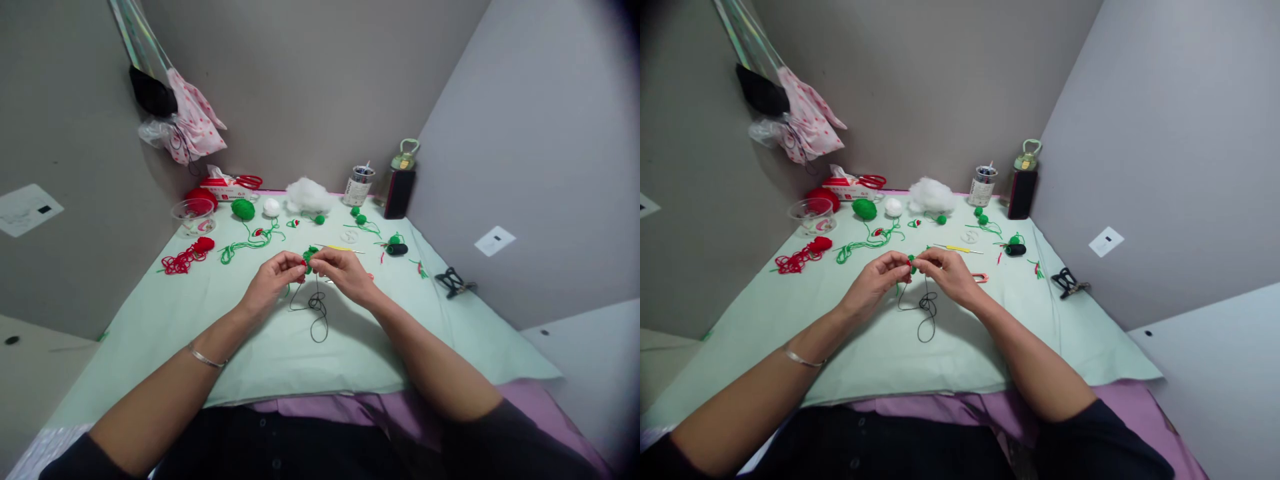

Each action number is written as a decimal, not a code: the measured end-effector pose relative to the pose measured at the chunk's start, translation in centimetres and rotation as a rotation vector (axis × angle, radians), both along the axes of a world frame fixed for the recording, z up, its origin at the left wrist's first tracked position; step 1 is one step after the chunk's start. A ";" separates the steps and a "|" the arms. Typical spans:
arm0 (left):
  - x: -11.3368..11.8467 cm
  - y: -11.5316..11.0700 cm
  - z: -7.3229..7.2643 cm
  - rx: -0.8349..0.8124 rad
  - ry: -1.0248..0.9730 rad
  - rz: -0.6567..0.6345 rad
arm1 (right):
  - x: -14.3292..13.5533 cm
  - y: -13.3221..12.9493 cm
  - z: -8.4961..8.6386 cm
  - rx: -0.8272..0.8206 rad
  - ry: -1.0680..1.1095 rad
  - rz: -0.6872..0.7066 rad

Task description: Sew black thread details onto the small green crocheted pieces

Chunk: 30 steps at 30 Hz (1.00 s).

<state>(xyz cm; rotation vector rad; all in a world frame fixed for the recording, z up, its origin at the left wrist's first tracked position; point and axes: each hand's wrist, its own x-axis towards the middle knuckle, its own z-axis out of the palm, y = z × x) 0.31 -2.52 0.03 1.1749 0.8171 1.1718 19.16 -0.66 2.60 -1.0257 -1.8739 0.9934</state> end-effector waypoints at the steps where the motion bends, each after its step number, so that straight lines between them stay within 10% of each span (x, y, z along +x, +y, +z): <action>1: 0.0 0.0 0.0 -0.005 -0.019 0.008 | -0.1 0.0 0.0 -0.012 0.010 -0.003; 30: 0.6 -0.3 0.0 -0.061 -0.143 0.089 | -1.2 -0.2 -1.0 -0.143 0.053 -0.011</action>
